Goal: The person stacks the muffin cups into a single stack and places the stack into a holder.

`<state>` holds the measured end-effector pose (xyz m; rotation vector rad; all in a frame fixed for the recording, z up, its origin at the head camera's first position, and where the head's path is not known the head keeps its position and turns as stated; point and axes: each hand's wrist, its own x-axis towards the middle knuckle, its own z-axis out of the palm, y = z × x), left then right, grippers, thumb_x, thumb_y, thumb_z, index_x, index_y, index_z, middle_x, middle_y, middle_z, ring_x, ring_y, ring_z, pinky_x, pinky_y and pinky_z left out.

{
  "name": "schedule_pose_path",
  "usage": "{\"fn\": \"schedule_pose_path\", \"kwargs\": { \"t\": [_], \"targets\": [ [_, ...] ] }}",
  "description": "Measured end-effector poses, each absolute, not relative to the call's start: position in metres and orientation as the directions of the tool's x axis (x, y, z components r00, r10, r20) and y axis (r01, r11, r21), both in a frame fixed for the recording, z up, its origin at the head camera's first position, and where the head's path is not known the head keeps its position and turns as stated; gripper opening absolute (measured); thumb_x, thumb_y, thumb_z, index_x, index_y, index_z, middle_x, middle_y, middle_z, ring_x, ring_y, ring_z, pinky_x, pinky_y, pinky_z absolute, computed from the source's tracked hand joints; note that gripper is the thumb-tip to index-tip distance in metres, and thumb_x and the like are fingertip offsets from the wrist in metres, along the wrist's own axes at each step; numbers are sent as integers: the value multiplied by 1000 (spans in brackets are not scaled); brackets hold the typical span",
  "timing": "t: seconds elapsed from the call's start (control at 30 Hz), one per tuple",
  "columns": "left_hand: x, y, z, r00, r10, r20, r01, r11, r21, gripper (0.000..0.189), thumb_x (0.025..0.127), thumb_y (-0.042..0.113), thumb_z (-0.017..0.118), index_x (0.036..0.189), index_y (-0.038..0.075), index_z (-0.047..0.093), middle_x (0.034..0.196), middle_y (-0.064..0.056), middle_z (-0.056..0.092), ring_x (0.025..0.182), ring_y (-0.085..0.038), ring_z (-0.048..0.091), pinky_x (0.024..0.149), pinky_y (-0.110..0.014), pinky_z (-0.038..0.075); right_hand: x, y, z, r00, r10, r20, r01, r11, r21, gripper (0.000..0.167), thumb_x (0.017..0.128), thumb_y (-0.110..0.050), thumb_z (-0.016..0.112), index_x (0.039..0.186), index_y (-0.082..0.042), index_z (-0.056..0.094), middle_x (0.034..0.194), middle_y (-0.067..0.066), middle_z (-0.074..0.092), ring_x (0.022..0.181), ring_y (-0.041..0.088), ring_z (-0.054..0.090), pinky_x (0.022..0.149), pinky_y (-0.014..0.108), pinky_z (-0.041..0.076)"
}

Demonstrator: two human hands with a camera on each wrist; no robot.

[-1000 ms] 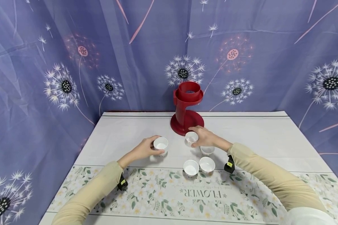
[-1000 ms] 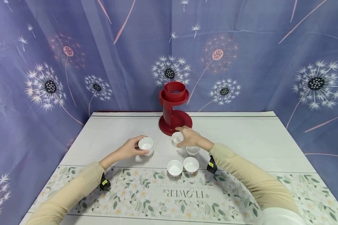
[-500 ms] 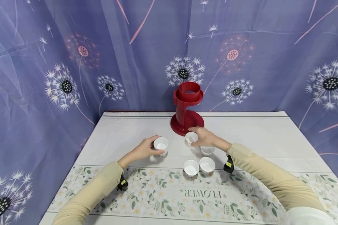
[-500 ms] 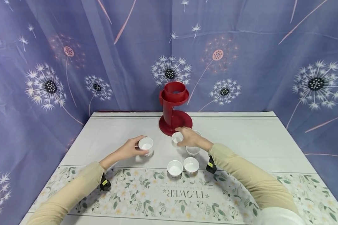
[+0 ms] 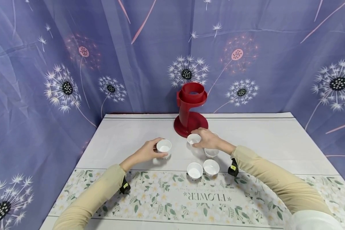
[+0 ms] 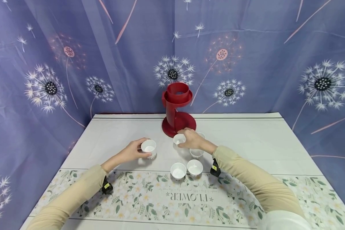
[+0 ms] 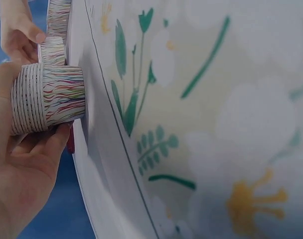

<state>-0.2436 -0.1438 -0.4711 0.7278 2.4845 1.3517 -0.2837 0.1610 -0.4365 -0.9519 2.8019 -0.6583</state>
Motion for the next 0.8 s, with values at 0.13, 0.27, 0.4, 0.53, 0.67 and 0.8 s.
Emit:
{"fn": "schedule_pose_path", "kwargs": {
  "t": [0.13, 0.27, 0.4, 0.53, 0.67, 0.8],
  "targets": [
    [-244, -144, -471, -852, 523, 38, 312, 447, 838, 57, 84, 18, 77, 133, 5, 52, 119, -17, 62, 108, -30, 63, 82, -25, 55, -283, 158, -436, -786, -614, 74, -572, 676, -464, 56, 81, -23, 76, 127, 2, 60, 125, 17, 63, 117, 33, 54, 97, 49, 49],
    [-244, -145, -471, -849, 527, 33, 308, 445, 841, 57, 84, 18, 76, 134, 5, 52, 119, -17, 62, 107, -30, 63, 81, -24, 55, -281, 155, -436, -781, -615, 106, -580, 652, -489, 54, 81, -23, 76, 126, 1, 61, 124, 15, 64, 116, 31, 55, 96, 49, 49],
    [-245, -146, -472, -848, 528, 31, 312, 451, 837, 58, 84, 19, 76, 134, 5, 51, 118, -17, 62, 106, -28, 64, 80, -23, 55, -280, 152, -437, -781, -613, 124, -580, 636, -508, 53, 81, -23, 75, 126, 1, 61, 124, 14, 63, 117, 30, 54, 96, 49, 49],
    [-245, -145, -473, -849, 527, 38, 317, 450, 835, 58, 84, 19, 77, 134, 5, 52, 118, -16, 63, 105, -27, 64, 80, -23, 55, -278, 149, -435, -782, -609, 136, -580, 630, -516, 52, 81, -23, 75, 125, 0, 61, 122, 13, 63, 114, 28, 55, 93, 48, 50],
    [-245, -145, -473, -848, 528, 54, 328, 442, 835, 58, 84, 19, 77, 133, 4, 52, 117, -17, 63, 104, -26, 65, 79, -23, 55, -276, 146, -433, -781, -609, 138, -580, 628, -518, 51, 80, -22, 75, 125, 0, 62, 120, 12, 64, 108, 25, 56, 85, 42, 51],
    [-245, -145, -472, -846, 530, 65, 336, 434, 836, 58, 84, 19, 77, 133, 3, 52, 117, -18, 63, 104, -28, 65, 79, -23, 55, -275, 144, -431, -779, -610, 142, -584, 626, -517, 51, 80, -22, 74, 125, -1, 61, 121, 12, 63, 106, 23, 56, 82, 38, 51]
  ]
}}
